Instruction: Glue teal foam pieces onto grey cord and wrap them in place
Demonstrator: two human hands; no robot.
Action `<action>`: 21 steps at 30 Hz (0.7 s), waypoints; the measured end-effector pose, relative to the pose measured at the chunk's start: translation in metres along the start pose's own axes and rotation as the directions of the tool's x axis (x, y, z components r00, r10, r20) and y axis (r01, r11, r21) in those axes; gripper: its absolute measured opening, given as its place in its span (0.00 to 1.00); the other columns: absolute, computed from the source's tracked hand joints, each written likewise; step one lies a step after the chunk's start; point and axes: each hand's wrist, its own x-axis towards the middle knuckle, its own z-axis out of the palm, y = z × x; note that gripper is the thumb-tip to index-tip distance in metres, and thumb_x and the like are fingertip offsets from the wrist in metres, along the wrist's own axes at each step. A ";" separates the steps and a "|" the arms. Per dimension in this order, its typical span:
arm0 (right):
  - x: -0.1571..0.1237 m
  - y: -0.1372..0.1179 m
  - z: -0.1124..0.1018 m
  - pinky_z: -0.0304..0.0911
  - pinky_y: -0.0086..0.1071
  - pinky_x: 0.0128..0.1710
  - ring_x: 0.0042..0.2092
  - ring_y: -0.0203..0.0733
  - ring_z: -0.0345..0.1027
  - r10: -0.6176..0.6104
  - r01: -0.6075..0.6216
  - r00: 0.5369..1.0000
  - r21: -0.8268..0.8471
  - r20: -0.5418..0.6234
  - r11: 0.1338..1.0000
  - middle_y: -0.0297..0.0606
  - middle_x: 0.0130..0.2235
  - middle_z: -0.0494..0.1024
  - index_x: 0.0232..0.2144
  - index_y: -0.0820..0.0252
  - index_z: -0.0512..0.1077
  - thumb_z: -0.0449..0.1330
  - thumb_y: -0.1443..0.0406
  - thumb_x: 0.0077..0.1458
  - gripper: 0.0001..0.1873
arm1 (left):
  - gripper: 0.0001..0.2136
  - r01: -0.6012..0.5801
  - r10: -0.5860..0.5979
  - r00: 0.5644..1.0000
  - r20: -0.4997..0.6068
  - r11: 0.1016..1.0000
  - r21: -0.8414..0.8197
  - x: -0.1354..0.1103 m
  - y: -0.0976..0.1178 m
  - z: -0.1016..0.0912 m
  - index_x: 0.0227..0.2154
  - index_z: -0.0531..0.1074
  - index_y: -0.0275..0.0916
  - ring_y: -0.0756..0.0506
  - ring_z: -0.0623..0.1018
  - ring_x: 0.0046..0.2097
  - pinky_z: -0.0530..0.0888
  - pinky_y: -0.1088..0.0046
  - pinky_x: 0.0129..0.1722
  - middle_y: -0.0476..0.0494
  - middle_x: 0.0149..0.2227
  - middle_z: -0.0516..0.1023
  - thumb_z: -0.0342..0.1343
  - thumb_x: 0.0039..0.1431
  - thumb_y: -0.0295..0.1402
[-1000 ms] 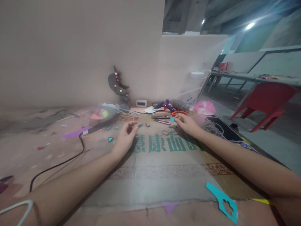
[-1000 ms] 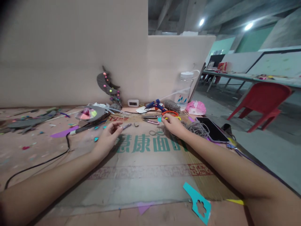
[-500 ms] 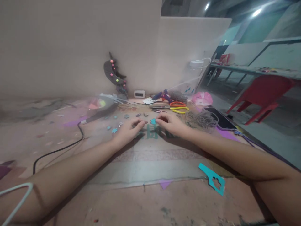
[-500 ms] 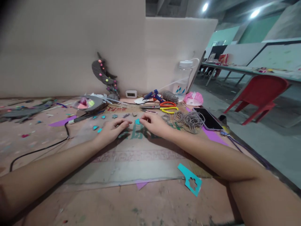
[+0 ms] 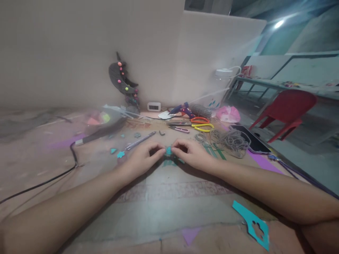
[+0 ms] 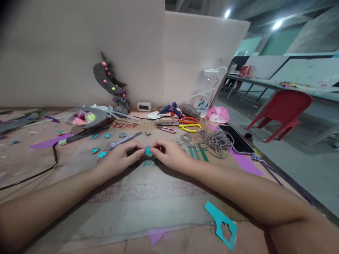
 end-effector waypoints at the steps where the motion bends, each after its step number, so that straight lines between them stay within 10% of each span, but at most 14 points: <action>1: 0.000 0.000 0.000 0.54 0.27 0.30 0.29 0.34 0.63 0.001 -0.001 1.000 -0.004 0.006 1.000 0.31 0.27 0.74 0.31 0.61 0.74 0.59 0.67 0.60 0.06 | 0.14 -0.003 0.003 1.000 0.003 1.000 0.000 0.000 0.000 0.000 0.33 0.76 0.40 0.43 0.77 0.40 0.70 0.69 0.43 0.47 0.35 0.80 0.52 0.65 0.43; 10: -0.001 -0.001 -0.003 0.56 0.28 0.30 0.30 0.34 0.64 -0.031 0.031 1.000 -0.048 -0.003 0.998 0.32 0.28 0.75 0.32 0.60 0.74 0.58 0.64 0.61 0.08 | 0.12 0.044 -0.044 0.999 -0.008 0.999 -0.026 0.002 0.000 0.002 0.33 0.76 0.41 0.43 0.78 0.39 0.70 0.70 0.41 0.48 0.34 0.81 0.53 0.63 0.42; 16: 0.019 0.008 -0.058 0.63 0.31 0.33 0.32 0.39 0.69 -0.067 0.009 0.976 -0.272 -0.205 0.962 0.36 0.31 0.78 0.34 0.59 0.75 0.59 0.60 0.60 0.09 | 0.13 0.123 -0.127 0.990 -0.052 0.989 -0.082 0.002 -0.001 0.003 0.32 0.76 0.41 0.44 0.77 0.35 0.70 0.70 0.36 0.49 0.32 0.80 0.53 0.63 0.43; 21: 0.053 0.060 -0.098 0.65 0.39 0.55 0.53 0.49 0.74 0.074 -0.177 0.960 -0.380 -0.270 0.908 0.46 0.55 0.78 0.53 0.62 0.73 0.60 0.63 0.60 0.20 | 0.13 0.169 -0.177 0.983 -0.052 0.977 -0.134 0.003 0.001 0.003 0.30 0.75 0.41 0.44 0.76 0.34 0.69 0.70 0.34 0.49 0.31 0.79 0.54 0.62 0.44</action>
